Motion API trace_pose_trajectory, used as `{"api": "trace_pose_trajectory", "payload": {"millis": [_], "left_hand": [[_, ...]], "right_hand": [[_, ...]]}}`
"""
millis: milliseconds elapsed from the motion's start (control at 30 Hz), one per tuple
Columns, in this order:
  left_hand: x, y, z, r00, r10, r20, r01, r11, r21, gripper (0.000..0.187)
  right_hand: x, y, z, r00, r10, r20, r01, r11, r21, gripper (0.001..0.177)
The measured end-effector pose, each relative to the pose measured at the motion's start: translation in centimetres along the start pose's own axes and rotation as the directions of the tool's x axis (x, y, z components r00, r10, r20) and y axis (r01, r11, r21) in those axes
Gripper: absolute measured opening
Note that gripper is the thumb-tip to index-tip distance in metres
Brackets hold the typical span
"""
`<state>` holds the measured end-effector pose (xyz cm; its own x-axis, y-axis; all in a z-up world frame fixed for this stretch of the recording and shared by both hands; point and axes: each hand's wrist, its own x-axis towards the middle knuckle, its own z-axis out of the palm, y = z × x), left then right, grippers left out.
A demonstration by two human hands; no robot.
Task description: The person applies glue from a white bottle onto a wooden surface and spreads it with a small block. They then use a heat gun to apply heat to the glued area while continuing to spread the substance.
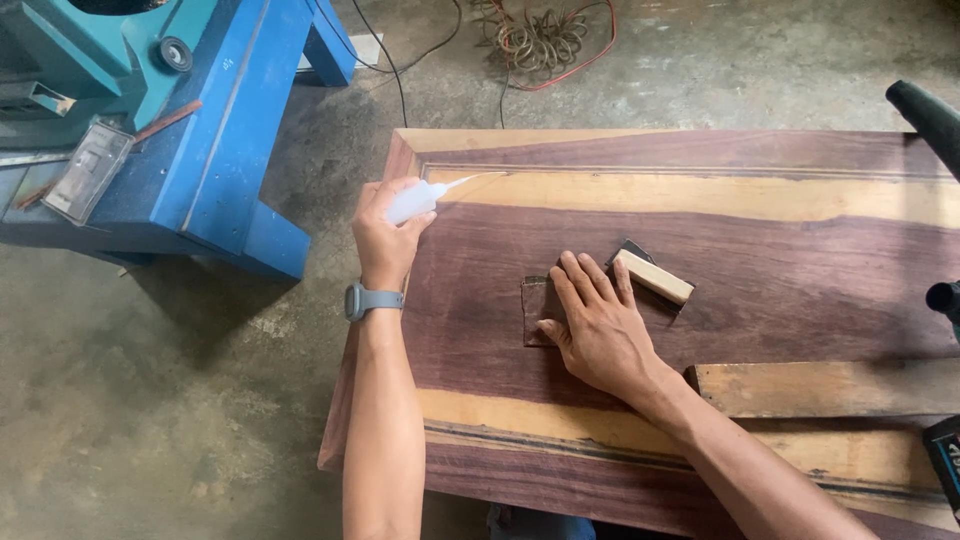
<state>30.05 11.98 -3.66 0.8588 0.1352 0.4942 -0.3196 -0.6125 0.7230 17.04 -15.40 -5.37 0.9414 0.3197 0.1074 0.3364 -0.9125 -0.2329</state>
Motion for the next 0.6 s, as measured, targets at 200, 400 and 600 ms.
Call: {"api": "trace_pose_trajectory", "payload": {"millis": [200,400,600], "left_hand": [[0.02,0.13,-0.09,1.0,-0.001,-0.001,0.001,1.0,0.003,0.048],[0.03,-0.36,0.01,1.0,0.007,-0.004,-0.007,1.0,0.01,0.049],[0.06,-0.2,-0.07,1.0,0.024,-0.002,-0.024,1.0,0.013,0.048]], "right_hand": [[-0.05,0.13,0.19,1.0,-0.006,-0.001,0.006,1.0,0.002,0.068],[-0.06,0.17,0.3,1.0,-0.012,-0.021,0.012,1.0,0.003,0.068],[-0.07,0.21,0.49,1.0,-0.009,-0.026,0.009,1.0,0.001,0.068]]}}
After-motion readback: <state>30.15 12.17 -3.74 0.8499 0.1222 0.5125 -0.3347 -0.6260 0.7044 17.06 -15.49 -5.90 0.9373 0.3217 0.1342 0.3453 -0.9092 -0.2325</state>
